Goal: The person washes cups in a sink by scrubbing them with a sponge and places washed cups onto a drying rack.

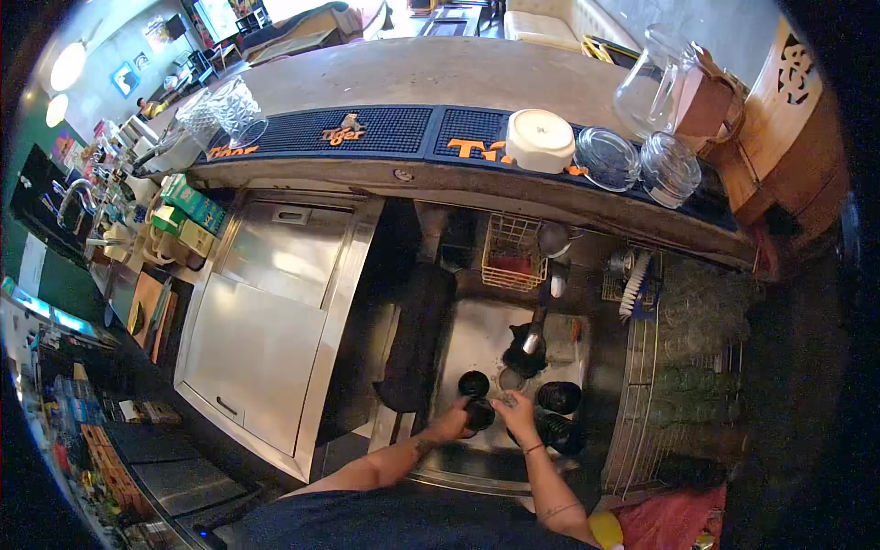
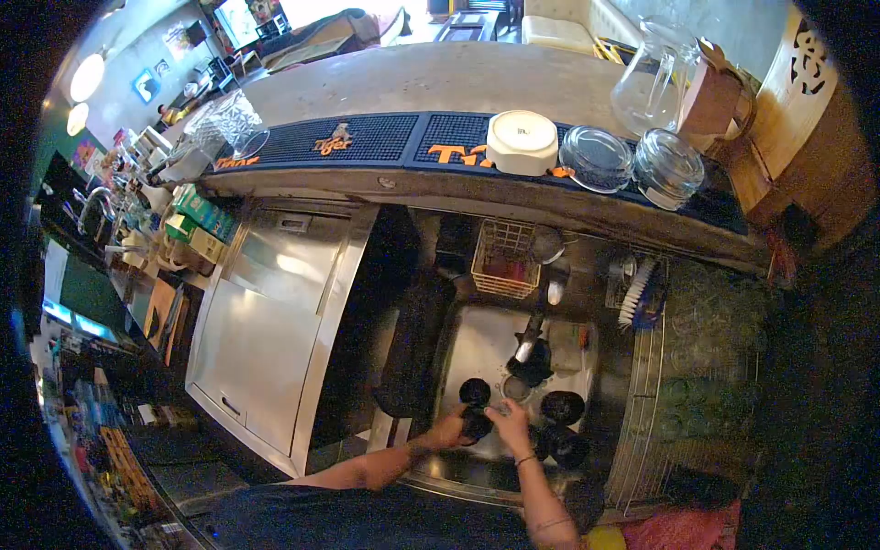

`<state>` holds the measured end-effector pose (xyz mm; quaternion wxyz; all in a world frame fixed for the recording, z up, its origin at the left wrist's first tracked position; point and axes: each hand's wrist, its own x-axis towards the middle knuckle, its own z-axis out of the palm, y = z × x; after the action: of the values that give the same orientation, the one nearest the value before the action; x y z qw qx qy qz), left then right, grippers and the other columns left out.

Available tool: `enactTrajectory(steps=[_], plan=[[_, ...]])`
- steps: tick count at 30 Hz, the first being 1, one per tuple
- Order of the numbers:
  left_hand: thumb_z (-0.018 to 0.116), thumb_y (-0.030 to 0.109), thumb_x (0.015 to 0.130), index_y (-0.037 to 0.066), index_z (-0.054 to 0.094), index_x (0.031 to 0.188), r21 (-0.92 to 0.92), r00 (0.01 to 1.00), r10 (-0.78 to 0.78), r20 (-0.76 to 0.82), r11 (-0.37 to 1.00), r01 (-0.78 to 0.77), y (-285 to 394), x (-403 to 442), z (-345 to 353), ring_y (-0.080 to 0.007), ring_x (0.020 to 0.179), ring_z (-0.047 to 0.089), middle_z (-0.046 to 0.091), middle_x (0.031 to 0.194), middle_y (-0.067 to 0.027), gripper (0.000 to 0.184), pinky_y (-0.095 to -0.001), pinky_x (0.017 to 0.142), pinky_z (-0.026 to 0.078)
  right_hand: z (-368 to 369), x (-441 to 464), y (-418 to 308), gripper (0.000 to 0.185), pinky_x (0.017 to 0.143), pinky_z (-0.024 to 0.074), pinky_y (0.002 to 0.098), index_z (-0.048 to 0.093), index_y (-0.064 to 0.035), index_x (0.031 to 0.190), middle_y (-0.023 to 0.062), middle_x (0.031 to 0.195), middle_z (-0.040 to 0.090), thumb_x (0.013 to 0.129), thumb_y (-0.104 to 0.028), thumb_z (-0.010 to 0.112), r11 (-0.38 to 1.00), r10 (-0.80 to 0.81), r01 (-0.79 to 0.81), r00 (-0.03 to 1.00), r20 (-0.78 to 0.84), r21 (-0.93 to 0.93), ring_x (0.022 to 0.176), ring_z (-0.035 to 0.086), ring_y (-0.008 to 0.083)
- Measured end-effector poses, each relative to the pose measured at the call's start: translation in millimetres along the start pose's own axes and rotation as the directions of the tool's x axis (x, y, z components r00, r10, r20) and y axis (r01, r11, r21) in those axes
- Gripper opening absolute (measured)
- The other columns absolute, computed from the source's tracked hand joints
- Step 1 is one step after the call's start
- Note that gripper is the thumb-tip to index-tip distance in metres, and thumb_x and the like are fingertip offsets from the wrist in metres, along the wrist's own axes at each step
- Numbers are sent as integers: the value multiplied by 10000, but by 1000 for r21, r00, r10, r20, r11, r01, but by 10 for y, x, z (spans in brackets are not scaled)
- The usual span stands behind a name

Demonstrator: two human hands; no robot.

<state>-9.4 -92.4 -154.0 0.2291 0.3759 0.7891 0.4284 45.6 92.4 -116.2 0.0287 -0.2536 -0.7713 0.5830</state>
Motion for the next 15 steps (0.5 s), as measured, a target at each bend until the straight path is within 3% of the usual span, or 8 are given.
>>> enactTrajectory(steps=[5, 8, 9, 10, 11, 12, 14, 15], plan=[[771, 190, 708, 16, 557, 1188, 11, 999, 15, 36, 1000, -15, -557, -142, 372, -408, 1025, 546, 509, 1199, -222, 553, -425, 950, 440, -76, -147, -79, 235, 666, 486, 328, 651, -12, 919, 80, 790, 668, 779, -170, 754, 998, 56, -56, 998, 8, 33, 724, 591, 127], [721, 198, 771, 31, 517, 1242, 83, 988, -126, 89, 989, 119, -612, -218, 422, -360, 1094, 537, 464, 1287, -212, 540, -435, 950, 440, -105, -154, 96, 231, 718, 485, 304, 657, -25, 958, 63, 887, 664, 790, -161, 739, 990, 7, -15, 998, -58, -142, 748, 595, 146], [702, 175, 790, 44, 445, 1308, -458, 877, -440, 195, 750, 478, -528, -67, 287, -308, 1130, 522, 475, 1295, -183, 592, -416, 950, 443, -118, -117, 258, 250, 734, 491, 297, 655, -29, 985, 54, 911, 663, 796, -174, 730, 984, 180, -180, 984, 0, -16, 767, 601, 158], [682, 153, 810, 57, 373, 1373, -738, 632, -623, 461, 127, 663, -449, -137, 251, -256, 1165, 507, 487, 1302, -154, 650, -398, 949, 445, -36, -116, 775, 268, 724, 506, 305, 651, -25, 1011, 54, 905, 667, 795, -164, 727, 992, 115, -118, 991, -70, -36, 777, 607, 157], [722, 81, 755, 35, 375, 1364, -432, 896, -426, 123, 790, 434, -589, -357, 422, -265, 1180, 501, 488, 1297, -147, 703, -366, 963, 443, -124, -133, 463, 264, 738, 512, 306, 642, -4, 1009, 57, 900, 670, 793, -135, 720, 958, 286, -287, 956, -66, -9, 808, 613, 150], [777, 48, 673, 19, 357, 1372, -686, 764, -617, 186, 475, 551, -120, -281, 136, -290, 1213, 484, 449, 1342, -155, 816, -359, 986, 436, -271, -156, 63, 236, 740, 504, 293, 636, 0, 987, 49, 885, 669, 799, -120, 715, 980, 147, -154, 987, -63, -127, 819, 607, 135], [798, 68, 647, -24, 503, 1258, -249, 904, -411, -114, 893, 374, -242, -361, 212, -326, 1199, 499, 420, 1365, -173, 685, -366, 1008, 423, -283, -119, 310, 213, 740, 487, 275, 625, 10, 974, 38, 882, 661, 818, -113, 703, 996, 91, -88, 992, -92, 28, 814, 588, 119], [804, 78, 644, -40, 572, 1153, -112, 906, -406, -118, 912, 394, -184, -406, 183, -333, 1196, 499, 412, 1370, -182, 571, -363, 1010, 424, -344, -109, 211, 213, 735, 482, 270, 619, 12, 986, 32, 875, 658, 825, -104, 696, 991, 100, -92, 991, -85, 94, 811, 581, 113]])
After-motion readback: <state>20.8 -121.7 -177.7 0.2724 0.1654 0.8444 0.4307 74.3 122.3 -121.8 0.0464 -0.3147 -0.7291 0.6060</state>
